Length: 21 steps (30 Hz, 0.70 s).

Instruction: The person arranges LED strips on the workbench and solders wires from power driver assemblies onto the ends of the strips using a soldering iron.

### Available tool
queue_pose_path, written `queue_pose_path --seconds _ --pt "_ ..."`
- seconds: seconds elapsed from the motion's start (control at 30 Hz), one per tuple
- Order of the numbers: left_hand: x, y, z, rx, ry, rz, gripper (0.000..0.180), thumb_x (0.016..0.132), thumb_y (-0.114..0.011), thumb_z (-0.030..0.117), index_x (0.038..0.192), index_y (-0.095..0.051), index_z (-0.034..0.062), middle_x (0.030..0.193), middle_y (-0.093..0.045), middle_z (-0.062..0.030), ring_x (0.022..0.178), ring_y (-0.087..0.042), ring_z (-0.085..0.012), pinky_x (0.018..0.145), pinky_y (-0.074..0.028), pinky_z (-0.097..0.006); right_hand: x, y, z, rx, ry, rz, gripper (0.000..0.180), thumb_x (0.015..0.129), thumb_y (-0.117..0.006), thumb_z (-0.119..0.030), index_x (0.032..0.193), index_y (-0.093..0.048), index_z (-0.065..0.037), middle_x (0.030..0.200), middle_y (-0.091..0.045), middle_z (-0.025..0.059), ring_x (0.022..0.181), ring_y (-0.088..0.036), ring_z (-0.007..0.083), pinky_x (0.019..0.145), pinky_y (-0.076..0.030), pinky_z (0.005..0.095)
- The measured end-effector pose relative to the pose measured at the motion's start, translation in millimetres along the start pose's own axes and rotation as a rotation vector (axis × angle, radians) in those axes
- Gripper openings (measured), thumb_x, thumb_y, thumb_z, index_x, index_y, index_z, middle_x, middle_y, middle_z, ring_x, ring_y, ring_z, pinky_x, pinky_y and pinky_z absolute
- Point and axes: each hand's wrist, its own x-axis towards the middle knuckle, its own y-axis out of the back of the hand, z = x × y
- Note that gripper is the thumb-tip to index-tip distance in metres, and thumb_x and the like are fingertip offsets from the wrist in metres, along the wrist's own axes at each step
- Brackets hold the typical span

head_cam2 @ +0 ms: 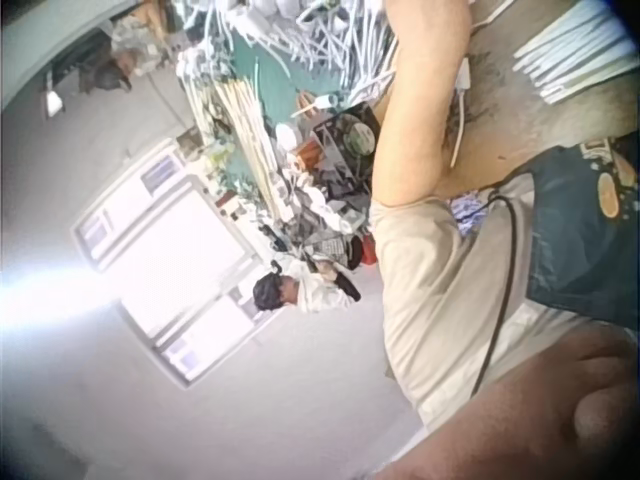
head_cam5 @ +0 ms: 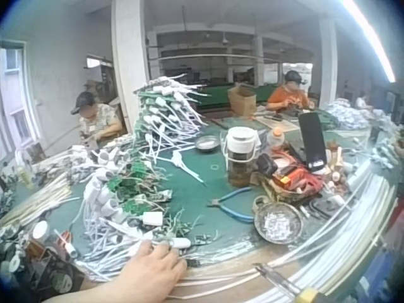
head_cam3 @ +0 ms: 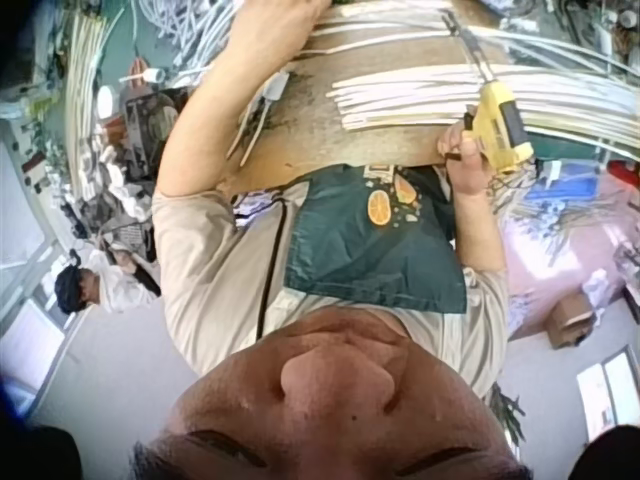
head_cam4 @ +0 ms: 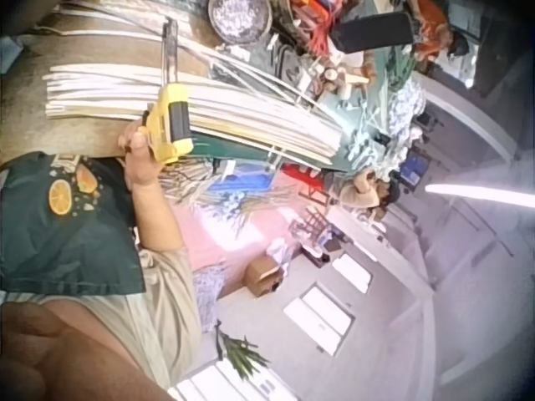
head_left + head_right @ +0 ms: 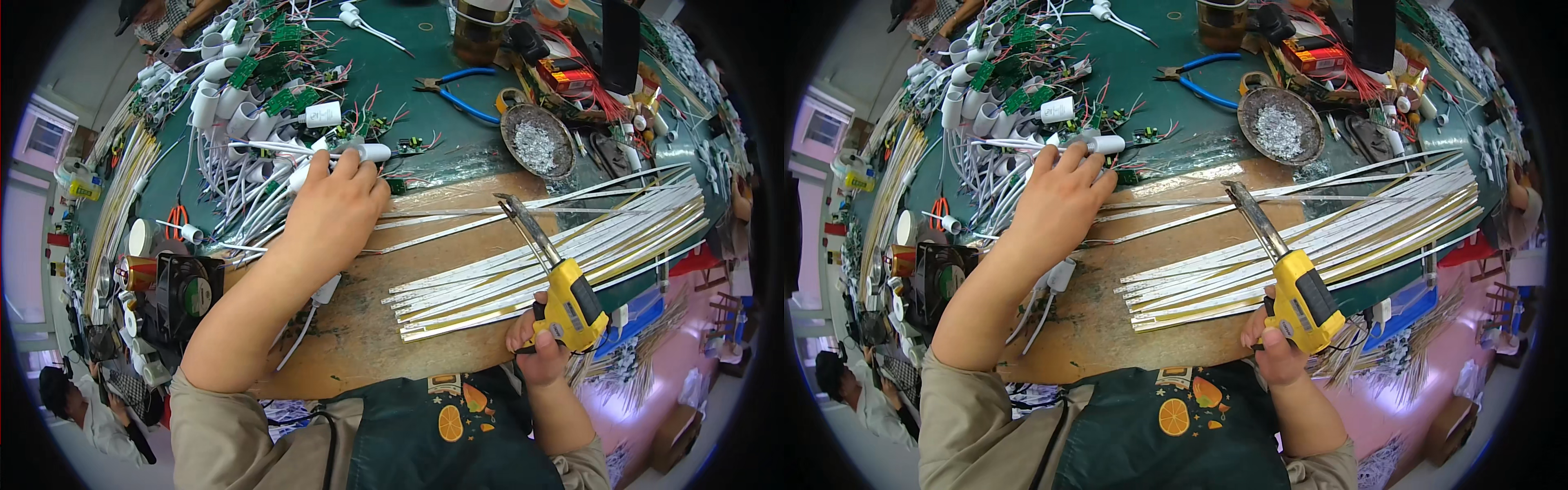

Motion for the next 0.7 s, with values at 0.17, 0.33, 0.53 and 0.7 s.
queue_pose_path --seconds 0.17,0.33,0.53,0.7 --pt "2 -3 -8 -0.096 -0.004 0.042 0.011 0.079 -0.060 0.013 0.087 -0.065 0.0074 0.092 -0.062 -0.0070 0.096 -0.059 -0.0249 0.085 -0.044 -0.037 -1 1 0 0.025 -0.025 0.008 0.065 0.089 -0.071 -0.028 0.138 -0.041 0.002 0.074 -0.052 0.0050 0.063 -0.053 0.0157 0.058 -0.047 0.0307" --pt "-7 50 -3 -0.139 0.001 0.265 0.016 0.073 -0.061 0.013 0.087 -0.063 0.0040 0.091 -0.059 -0.0076 0.089 -0.060 -0.0236 0.076 -0.045 -0.036 1 0 -2 0.061 -0.060 0.023 0.068 0.088 -0.073 -0.028 0.139 -0.041 0.002 0.075 -0.052 0.0053 0.064 -0.052 0.0161 0.060 -0.048 0.0308" --pt "-68 74 33 -0.430 0.051 -0.221 0.023 0.072 -0.061 0.013 0.093 -0.064 0.0021 0.099 -0.061 -0.0105 0.089 -0.059 -0.0243 0.073 -0.043 -0.037 2 -2 -3 0.036 -0.026 0.025 0.069 0.088 -0.074 -0.031 0.139 -0.042 0.003 0.074 -0.052 0.0049 0.062 -0.052 0.0156 0.057 -0.047 0.0304" --pt "-84 50 61 -0.432 0.114 -0.245 0.035 0.075 -0.064 0.016 0.106 -0.066 0.0000 0.114 -0.063 -0.0153 0.105 -0.060 -0.0277 0.085 -0.045 -0.041 2 -3 -1 -0.033 -0.011 0.040 0.065 0.088 -0.070 -0.034 0.136 -0.042 0.001 0.072 -0.050 0.0041 0.058 -0.052 0.0150 0.053 -0.046 0.0291"
